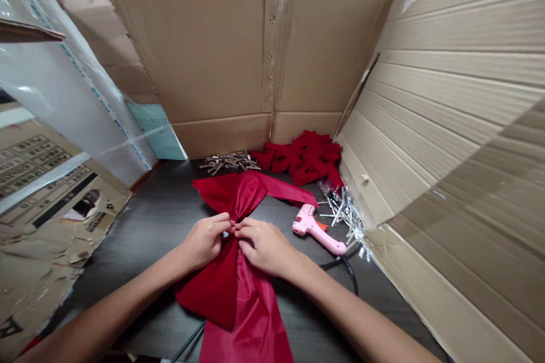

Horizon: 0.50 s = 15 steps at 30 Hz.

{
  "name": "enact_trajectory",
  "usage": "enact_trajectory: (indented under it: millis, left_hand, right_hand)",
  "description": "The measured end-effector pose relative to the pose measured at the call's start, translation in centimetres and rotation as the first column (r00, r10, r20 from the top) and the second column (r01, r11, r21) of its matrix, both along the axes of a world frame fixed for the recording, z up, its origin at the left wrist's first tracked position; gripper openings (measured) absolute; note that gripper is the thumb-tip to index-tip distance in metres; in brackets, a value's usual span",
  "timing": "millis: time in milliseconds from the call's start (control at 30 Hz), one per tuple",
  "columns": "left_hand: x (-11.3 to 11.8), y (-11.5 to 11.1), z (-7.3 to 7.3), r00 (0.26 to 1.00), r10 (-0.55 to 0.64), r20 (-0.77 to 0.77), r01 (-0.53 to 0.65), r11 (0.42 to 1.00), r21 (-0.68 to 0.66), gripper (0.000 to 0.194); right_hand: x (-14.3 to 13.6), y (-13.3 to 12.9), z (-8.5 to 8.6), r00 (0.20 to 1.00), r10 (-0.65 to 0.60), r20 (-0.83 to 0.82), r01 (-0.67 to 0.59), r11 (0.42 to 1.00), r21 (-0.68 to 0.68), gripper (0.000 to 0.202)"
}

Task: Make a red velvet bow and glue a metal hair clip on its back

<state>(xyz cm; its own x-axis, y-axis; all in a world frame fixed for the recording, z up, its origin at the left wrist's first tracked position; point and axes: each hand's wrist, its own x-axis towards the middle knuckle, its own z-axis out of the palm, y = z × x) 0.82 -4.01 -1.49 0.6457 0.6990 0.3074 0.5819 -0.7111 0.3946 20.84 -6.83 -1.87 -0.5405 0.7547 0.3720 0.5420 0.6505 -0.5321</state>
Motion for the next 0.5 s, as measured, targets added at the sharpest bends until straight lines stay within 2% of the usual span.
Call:
enact_trajectory:
  millis: [67,133,267,367,500]
  left_hand:
    - [-0.2,0.1,0.1,0.999,0.009,0.031,-0.009,1.0,-0.002,0.037]
    - [-0.4,0.2,0.2,0.998,0.015,0.063,-0.015,1.0,-0.005,0.041]
    - [-0.7,0.3,0.4,0.994,0.002,0.106,-0.001,1.0,-0.007,0.049]
    - [-0.9,0.3,0.6,0.994,-0.018,0.107,0.019,1.0,-0.002,0.05]
    - [-1.2,0.5,0.7,0.996,-0.043,0.075,0.042,0.999,0.014,0.048]
  right_hand:
    - [0.4,0.9,1.4,0.992,-0.001,0.124,0.003,1.0,-0.017,0.02]
    - [0.9,2.4,3.2,0.944,-0.099,0.313,0.098,0.995,0.021,0.019]
    - [1.5,7.5,6.0,0.879,-0.271,0.393,0.257,0.962,0.09,0.022]
    - [1.3,12.1,6.6,0.81,-0.369,0.455,0.363,0.926,0.105,0.018]
    - [0.4,16.6,5.7,0.732,-0.424,0.534,0.449,0.889,0.09,0.028]
